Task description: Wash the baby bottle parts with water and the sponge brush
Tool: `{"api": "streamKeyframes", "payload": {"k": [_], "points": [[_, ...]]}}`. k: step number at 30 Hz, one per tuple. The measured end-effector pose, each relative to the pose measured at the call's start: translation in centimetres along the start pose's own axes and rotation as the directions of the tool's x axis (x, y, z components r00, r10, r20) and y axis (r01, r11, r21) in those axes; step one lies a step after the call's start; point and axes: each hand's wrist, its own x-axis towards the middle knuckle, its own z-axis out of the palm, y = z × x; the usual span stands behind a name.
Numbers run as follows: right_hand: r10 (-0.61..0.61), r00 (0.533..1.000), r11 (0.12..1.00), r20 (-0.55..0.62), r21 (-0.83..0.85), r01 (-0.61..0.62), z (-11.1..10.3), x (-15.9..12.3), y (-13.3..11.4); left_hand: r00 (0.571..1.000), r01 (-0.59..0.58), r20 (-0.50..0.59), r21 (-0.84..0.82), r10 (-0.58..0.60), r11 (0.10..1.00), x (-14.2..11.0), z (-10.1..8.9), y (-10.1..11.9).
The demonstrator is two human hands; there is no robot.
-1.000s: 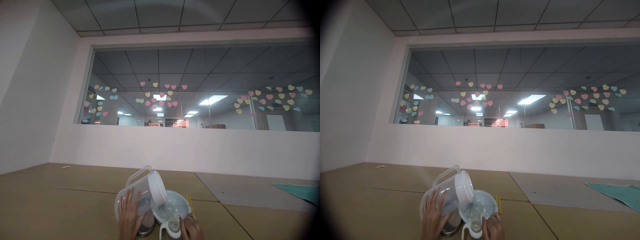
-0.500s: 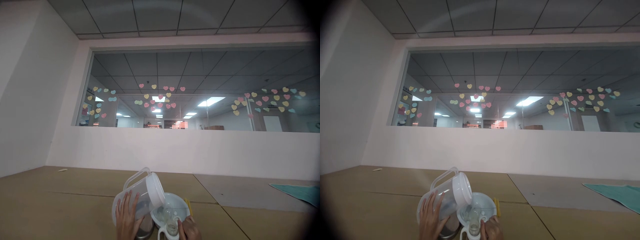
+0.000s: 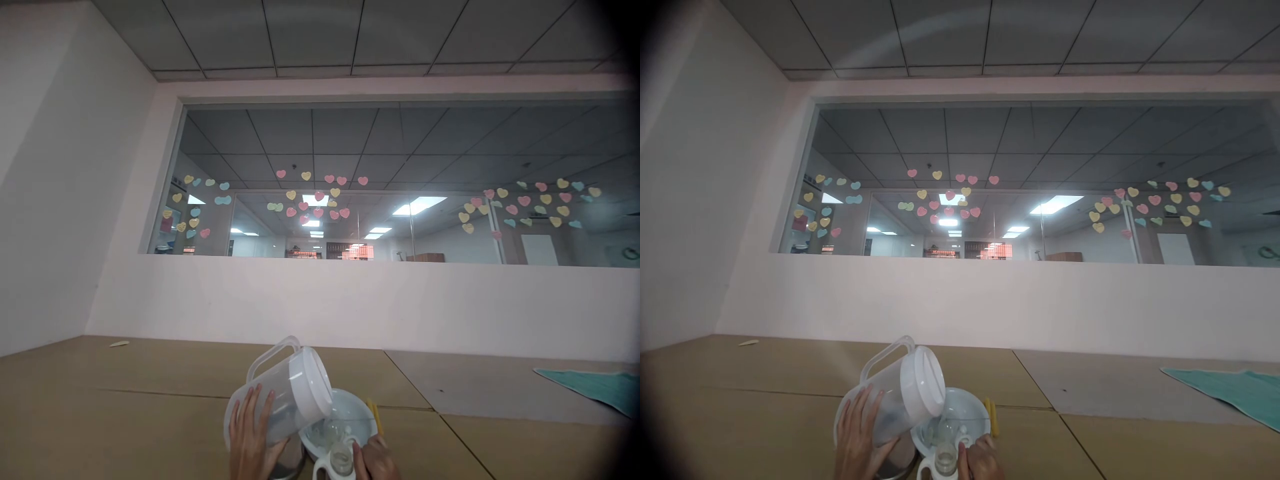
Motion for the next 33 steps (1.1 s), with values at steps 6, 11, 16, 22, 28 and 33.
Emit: {"api": "streamKeyframes", "payload": {"k": [6, 11, 16, 22, 28, 33], "points": [[0.061, 0.994, 0.996, 0.092, 0.057, -0.067, -1.0, 0.1, -0.4, 0.999, -0.028, -0.037, -0.025, 0.027, 0.999, 0.4, -0.2, 0.1], [0.111, 0.969, 0.986, 0.221, 0.1, -0.136, -2.5, 0.7, -1.0, 0.997, 0.074, -0.028, -0.074, -0.076, 0.994, 0.8, -0.6, 0.7], [0.14, 0.95, 0.977, 0.278, 0.118, -0.178, -3.2, 1.1, -1.2, 0.994, 0.094, -0.039, -0.193, -0.104, 0.977, 1.5, -1.7, 0.9], [0.161, 0.94, 0.974, 0.301, 0.104, -0.2, -3.1, 0.9, -1.1, 0.999, 0.016, -0.041, -0.275, -0.029, 0.961, 1.6, -2.1, 0.7], [0.139, 0.943, 0.979, 0.302, 0.1, -0.176, -3.3, 1.1, -1.0, 0.889, 0.454, 0.05, -0.217, -0.454, 0.864, 1.0, -1.8, 1.6], [0.137, 0.943, 0.979, 0.303, 0.101, -0.175, -3.4, 1.3, -0.9, 0.778, 0.624, 0.046, -0.169, -0.626, 0.763, 1.0, -1.9, 1.1]]}}
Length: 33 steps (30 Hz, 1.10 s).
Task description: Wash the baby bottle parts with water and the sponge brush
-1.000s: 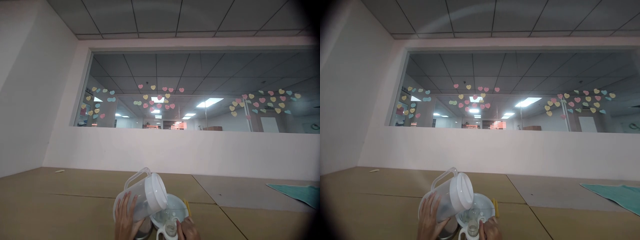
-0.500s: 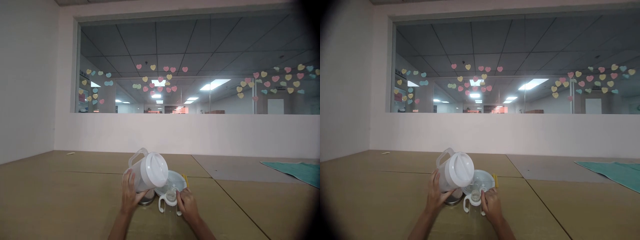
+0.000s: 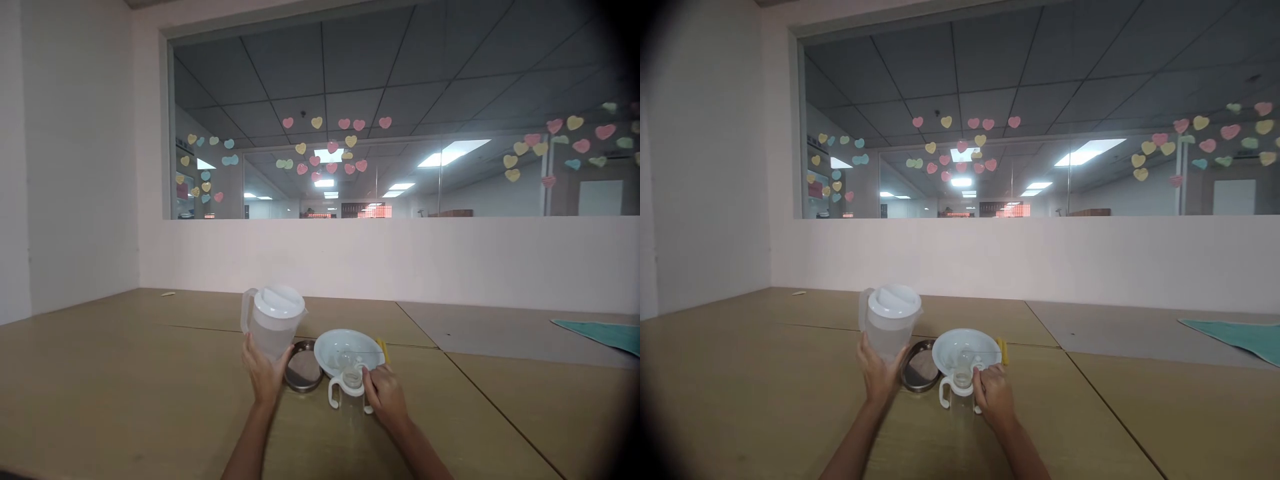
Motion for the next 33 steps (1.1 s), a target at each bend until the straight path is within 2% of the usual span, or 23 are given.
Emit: {"api": "streamKeyframes", "payload": {"k": [4, 6, 9, 11, 14, 16, 17, 18, 19, 22, 24, 27, 29, 30, 31, 32, 33], "points": [[0.016, 1.0, 1.0, 0.017, -0.005, -0.015, -0.1, 0.0, 0.0, 0.999, 0.03, -0.034, 0.06, -0.028, 0.998, 0.1, -0.1, -0.2], [0.059, 0.997, 0.998, 0.042, 0.031, -0.061, -0.4, 0.1, 0.0, 0.999, 0.035, -0.027, 0.09, -0.032, 0.995, 0.1, -0.1, -0.3], [0.264, 0.963, 0.957, 0.058, 0.107, -0.269, -1.1, 0.3, 0.1, 0.999, 0.042, -0.017, 0.11, -0.041, 0.993, 0.0, -0.2, -0.3], [0.467, 0.883, 0.875, 0.041, 0.12, -0.469, -1.6, 0.5, 0.4, 0.999, 0.047, -0.014, 0.11, -0.046, 0.993, 0.0, -0.1, -0.5], [0.729, 0.683, 0.682, 0.041, 0.026, -0.731, -1.9, 0.7, 1.4, 0.998, 0.058, -0.021, 0.1, -0.056, 0.993, 0.0, 0.1, -0.9], [0.836, 0.544, 0.548, 0.066, -0.087, -0.832, -1.7, 0.6, 2.2, 0.997, 0.071, -0.033, 0.089, -0.068, 0.993, 0.0, 0.4, -1.2], [0.867, 0.491, 0.498, 0.084, -0.148, -0.855, -1.5, 0.5, 2.6, 0.996, 0.08, -0.039, 0.085, -0.077, 0.993, 0.1, 0.5, -1.4], [0.884, 0.456, 0.467, 0.104, -0.207, -0.86, -1.3, 0.3, 3.0, 0.995, 0.09, -0.046, 0.081, -0.087, 0.993, 0.1, 0.6, -1.6], [0.887, 0.445, 0.462, 0.127, -0.264, -0.846, -1.0, 0.0, 3.4, 0.994, 0.098, -0.05, 0.076, -0.095, 0.992, 0.1, 0.7, -1.7], [0.845, 0.485, 0.534, 0.225, -0.402, -0.744, 0.0, -1.2, 4.0, 0.992, 0.117, -0.048, 0.066, -0.114, 0.991, 0.2, 0.9, -1.9], [0.823, 0.504, 0.567, 0.261, -0.409, -0.715, 0.6, -2.1, 4.3, 0.99, 0.134, -0.053, 0.082, -0.13, 0.988, 0.2, 0.7, -1.6], [0.789, 0.568, 0.614, 0.235, -0.272, -0.741, 1.4, -3.1, 4.9, 0.989, 0.122, -0.102, 0.115, -0.11, 0.986, 0.2, 0.1, -0.2], [0.794, 0.579, 0.605, 0.183, -0.149, -0.782, 1.7, -3.4, 5.5, 0.997, 0.01, -0.081, 0.049, -0.006, 0.999, 0.3, -0.1, 1.4], [0.803, 0.575, 0.593, 0.16, -0.108, -0.798, 1.7, -3.4, 5.8, 0.998, -0.057, -0.033, -0.027, 0.057, 0.998, 0.3, -0.1, 2.5], [0.814, 0.564, 0.577, 0.14, -0.084, -0.812, 1.7, -3.3, 6.2, 0.988, -0.128, 0.071, -0.113, 0.136, 0.985, 0.3, 0.2, 3.6], [0.827, 0.55, 0.56, 0.119, -0.07, -0.826, 1.6, -3.2, 6.5, 0.938, -0.196, 0.25, -0.197, 0.242, 0.961, 0.3, 0.6, 4.8], [0.84, 0.535, 0.54, 0.093, -0.053, -0.84, 1.5, -3.1, 6.7, 0.826, -0.213, 0.473, -0.244, 0.308, 0.946, 0.3, 1.2, 5.9]]}}
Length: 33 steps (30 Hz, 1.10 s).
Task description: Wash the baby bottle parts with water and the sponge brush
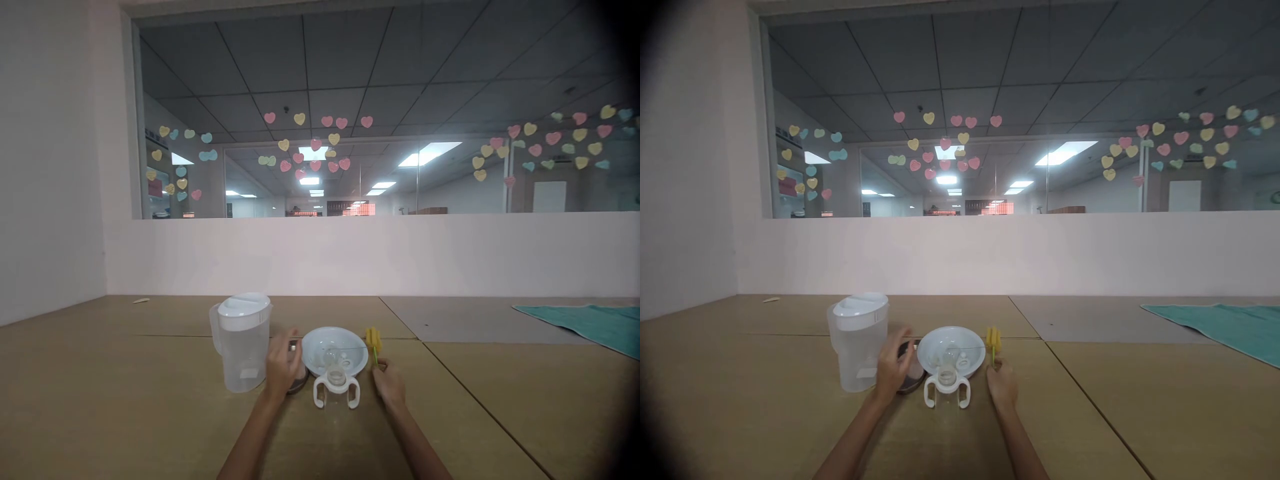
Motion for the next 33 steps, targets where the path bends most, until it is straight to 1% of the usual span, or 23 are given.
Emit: {"api": "streamKeyframes", "payload": {"k": [1, 2, 4, 7, 9, 11, 12, 13, 14, 15, 17, 19, 20, 22, 24, 26, 28, 29, 31, 33], "points": [[0.023, 0.999, 1.0, -0.026, 0.02, -0.022, -0.1, 0.2, 0.0, 0.965, -0.002, 0.263, -0.004, 0.003, 1.0, 0.6, 0.8, 0.9], [0.044, 0.998, 0.998, -0.052, 0.04, -0.042, -0.3, 0.4, 0.0, 0.93, -0.007, 0.368, -0.008, 0.009, 1.0, 1.3, 1.6, 1.6], [0.08, 0.992, 0.994, -0.094, 0.077, -0.073, -0.5, 0.6, 0.0, 0.868, 0.013, 0.496, 0.01, -0.016, 1.0, 2.4, 3.3, 2.6], [0.121, 0.985, 0.987, -0.121, 0.125, -0.106, -0.7, 0.7, 0.0, 0.754, 0.08, 0.649, 0.065, -0.104, 0.995, 3.4, 5.3, 2.9], [0.139, 0.982, 0.982, -0.128, 0.149, -0.119, -0.7, 0.6, -0.1, 0.688, 0.119, 0.711, 0.086, -0.145, 0.989, 3.9, 6.0, 2.8], [0.151, 0.979, 0.977, -0.139, 0.17, -0.127, -0.7, 0.6, -0.2, 0.647, 0.154, 0.744, 0.086, -0.166, 0.984, 4.3, 6.0, 2.6], [0.157, 0.977, 0.976, -0.148, 0.177, -0.13, -0.7, 0.6, -0.2, 0.639, 0.172, 0.75, 0.077, -0.171, 0.982, 4.5, 5.8, 2.5], [0.164, 0.974, 0.974, -0.156, 0.182, -0.135, -0.8, 0.5, -0.3, 0.64, 0.19, 0.749, 0.063, -0.172, 0.98, 4.7, 5.6, 2.4], [0.165, 0.972, 0.973, -0.169, 0.188, -0.132, -0.8, 0.5, -0.4, 0.651, 0.207, 0.74, 0.043, -0.17, 0.977, 4.8, 5.2, 2.3], [0.153, 0.969, 0.974, -0.192, 0.196, -0.115, -0.8, 0.5, -0.6, 0.673, 0.224, 0.721, 0.017, -0.167, 0.974, 4.8, 4.9, 2.2], [0.09, 0.962, 0.977, -0.259, 0.212, -0.034, -0.8, 0.3, -1.0, 0.739, 0.26, 0.654, -0.053, -0.163, 0.964, 4.5, 4.1, 2.1], [0.012, 0.947, 0.975, -0.32, 0.213, 0.059, -0.9, 0.0, -1.6, 0.812, 0.299, 0.557, -0.142, -0.174, 0.943, 3.9, 3.6, 2.0], [-0.016, 0.943, 0.974, -0.332, 0.206, 0.09, -1.0, -0.2, -2.0, 0.842, 0.32, 0.506, -0.191, -0.186, 0.928, 3.5, 3.5, 1.9], [-0.042, 0.947, 0.975, -0.317, 0.195, 0.109, -1.4, -0.6, -3.0, 0.881, 0.363, 0.417, -0.294, -0.223, 0.884, 2.6, 3.6, 1.9], [-0.078, 0.954, 0.97, -0.291, 0.201, 0.14, -2.0, -1.1, -4.1, 0.897, 0.401, 0.35, -0.391, -0.269, 0.828, 1.7, 3.9, 1.7], [-0.118, 0.96, 0.961, -0.252, 0.214, 0.174, -2.6, -1.6, -5.1, 0.904, 0.42, 0.294, -0.475, -0.31, 0.773, 0.9, 4.3, 1.6], [-0.179, 0.964, 0.949, -0.195, 0.226, 0.221, -3.0, -2.1, -6.0, 0.91, 0.414, 0.244, -0.544, -0.335, 0.73, 0.3, 4.6, 1.3], [-0.225, 0.958, 0.94, -0.178, 0.219, 0.262, -3.1, -2.4, -6.2, 0.913, 0.405, 0.222, -0.573, -0.341, 0.712, 0.0, 4.7, 1.2], [-0.351, 0.926, 0.909, -0.137, 0.187, 0.373, -3.1, -2.8, -6.5, 0.919, 0.384, 0.187, -0.624, -0.347, 0.68, -0.5, 5.0, 0.9], [-0.472, 0.875, 0.862, -0.108, 0.154, 0.484, -3.0, -3.3, -6.6, 0.921, 0.368, 0.163, -0.658, -0.353, 0.657, -0.9, 5.3, 0.6]]}}
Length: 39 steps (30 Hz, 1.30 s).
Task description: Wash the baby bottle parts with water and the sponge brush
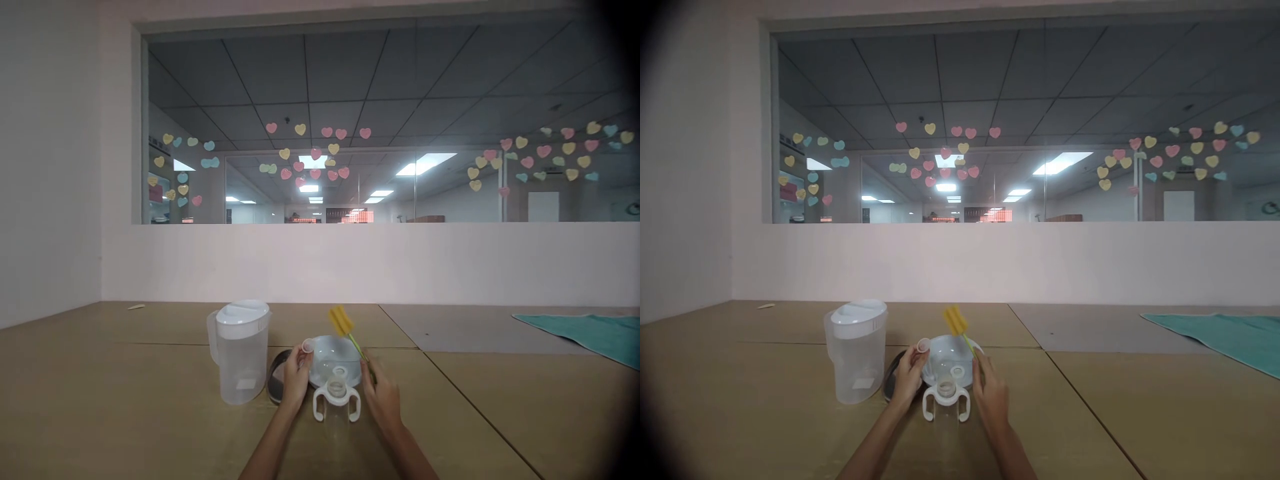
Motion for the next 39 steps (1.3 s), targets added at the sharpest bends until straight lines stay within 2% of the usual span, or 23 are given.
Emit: {"api": "streamKeyframes", "payload": {"k": [4, 7, 13, 16, 19, 22, 27, 29, 33, 36, 39], "points": [[-0.19, 0.978, 0.982, 0.086, 0.002, 0.19, 0.0, -0.5, -0.2, 1.0, -0.006, -0.011, -0.021, 0.006, 1.0, -0.4, -0.1, -0.8], [-0.216, 0.962, 0.976, 0.166, 0.013, 0.217, -0.2, -0.5, -0.1, 1.0, -0.008, 0.01, -0.022, 0.009, 1.0, -0.7, -0.2, -0.9], [-0.047, 0.987, 0.989, 0.152, -0.13, 0.067, -0.3, -0.1, 0.7, 1.0, -0.017, 0.009, -0.029, 0.018, 0.999, -1.0, -0.4, -0.6], [0.028, 0.985, 0.992, 0.172, -0.128, -0.006, -0.3, 0.1, 0.7, 0.999, -0.028, -0.022, -0.029, 0.027, 0.999, -0.8, -0.6, -0.7], [0.065, 0.966, 0.998, 0.248, -0.029, -0.059, -0.5, 0.2, 0.5, 0.996, -0.038, -0.082, -0.036, 0.035, 0.999, -0.4, -0.8, -1.0], [0.127, 0.942, 0.982, 0.31, 0.093, -0.163, -0.4, 0.5, 0.6, 0.992, -0.032, -0.125, -0.062, 0.024, 0.998, -0.1, -0.9, -1.1], [0.211, 0.866, 0.919, 0.453, 0.208, -0.333, -0.1, 1.0, 1.4, 0.988, -0.004, -0.153, -0.114, -0.014, 0.993, 0.2, -0.9, -1.1], [0.24, 0.84, 0.925, 0.486, 0.149, -0.351, -0.3, 1.2, 1.5, 0.986, 0.002, -0.162, -0.129, -0.023, 0.992, 0.2, -0.9, -1.0], [0.263, 0.819, 0.954, 0.51, -0.01, -0.3, -1.4, 1.7, 1.3, 0.989, 0.016, -0.144, -0.157, -0.039, 0.988, 0.1, -0.9, -0.9], [0.261, 0.837, 0.962, 0.48, -0.061, -0.264, -2.3, 2.1, 1.0, 0.992, 0.035, -0.113, -0.184, -0.057, 0.982, 0.0, -0.8, -0.7], [0.259, 0.864, 0.962, 0.432, -0.03, -0.273, -2.5, 2.2, 1.0, 0.995, 0.037, -0.081, -0.211, -0.055, 0.977, 0.0, -0.6, -0.5]]}}
